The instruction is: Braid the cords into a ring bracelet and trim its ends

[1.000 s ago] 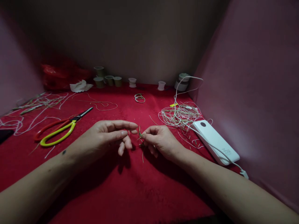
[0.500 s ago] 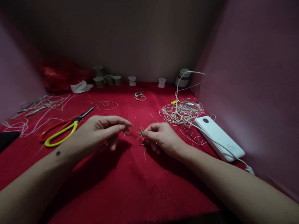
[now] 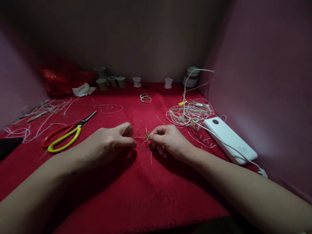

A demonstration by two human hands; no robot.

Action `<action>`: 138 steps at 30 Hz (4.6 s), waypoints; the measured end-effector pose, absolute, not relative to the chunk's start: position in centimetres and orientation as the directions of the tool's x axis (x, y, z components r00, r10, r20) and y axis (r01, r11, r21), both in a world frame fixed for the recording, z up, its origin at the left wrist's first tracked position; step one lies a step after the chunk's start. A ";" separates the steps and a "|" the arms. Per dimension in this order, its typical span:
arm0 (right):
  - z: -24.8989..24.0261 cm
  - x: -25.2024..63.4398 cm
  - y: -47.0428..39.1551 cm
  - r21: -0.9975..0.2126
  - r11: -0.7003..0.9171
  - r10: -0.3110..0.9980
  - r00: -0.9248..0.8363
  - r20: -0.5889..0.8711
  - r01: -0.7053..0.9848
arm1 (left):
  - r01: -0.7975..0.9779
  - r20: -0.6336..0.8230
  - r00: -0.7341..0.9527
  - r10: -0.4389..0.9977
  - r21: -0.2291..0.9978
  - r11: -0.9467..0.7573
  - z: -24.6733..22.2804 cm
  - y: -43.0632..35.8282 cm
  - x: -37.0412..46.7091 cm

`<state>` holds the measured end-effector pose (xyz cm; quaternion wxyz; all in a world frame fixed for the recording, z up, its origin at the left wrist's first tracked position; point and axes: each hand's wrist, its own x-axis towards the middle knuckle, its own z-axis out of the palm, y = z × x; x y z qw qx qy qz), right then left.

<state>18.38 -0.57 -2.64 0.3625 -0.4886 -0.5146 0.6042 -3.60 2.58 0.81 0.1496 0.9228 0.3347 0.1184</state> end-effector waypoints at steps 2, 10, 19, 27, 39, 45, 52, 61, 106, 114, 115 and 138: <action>-2.7 18.4 -0.5 -0.975 -0.206 0.942 -0.253 -0.220 0.081 | 0.562 0.075 0.807 0.585 0.206 -0.801 0.9 2.5 -3.8; -2.9 18.6 -0.4 -0.980 -0.190 0.948 -0.250 -0.197 0.054 | 0.460 0.341 0.782 0.522 0.250 -0.852 0.6 2.1 -3.3; -2.0 18.1 -0.9 -0.972 -0.233 0.939 -0.254 -0.234 0.032 | 0.512 0.315 0.653 0.688 0.486 -0.708 -0.3 0.7 -1.0; -2.0 17.5 -1.3 -0.973 -0.211 0.933 -0.276 -0.230 0.099 | 0.527 0.128 0.599 0.790 0.680 -0.510 -0.6 0.6 -0.5; -2.3 17.2 -1.6 -0.977 -0.198 0.925 -0.314 -0.212 0.078 | 0.545 -0.209 0.496 0.843 0.830 -0.116 -0.5 0.2 -0.2; -2.5 17.2 -1.7 -0.980 -0.151 0.922 -0.339 -0.187 0.132 | 0.546 -0.259 0.486 0.835 0.835 -0.059 -0.2 0.4 -0.2; -2.9 17.4 -1.7 -0.983 -0.051 0.919 -0.376 -0.115 0.176 | 0.521 -0.294 0.498 0.816 0.854 -0.010 0.1 0.6 0.1; -2.6 17.4 -1.7 -0.986 -0.104 0.905 -0.399 -0.147 0.129 | 0.531 -0.299 0.476 0.827 0.847 0.001 0.2 0.5 -0.1; -2.5 17.5 -1.7 -0.987 -0.156 0.922 -0.353 -0.157 0.033 | 0.567 -0.426 0.415 0.804 0.812 0.137 0.9 0.5 -0.6; -2.5 17.4 -1.5 -0.976 -0.216 0.916 -0.350 -0.196 -0.018 | 0.550 -0.429 0.402 0.809 0.820 0.161 1.1 0.4 -0.3; -2.4 17.4 -1.5 -0.974 -0.228 0.913 -0.350 -0.210 -0.011 | 0.548 -0.413 0.399 0.818 0.823 0.149 1.0 0.4 -0.3; -2.5 17.2 -1.6 -0.974 -0.225 0.901 -0.373 -0.223 0.039 | 0.674 -0.031 0.483 0.875 0.651 -0.349 -0.1 0.0 -0.2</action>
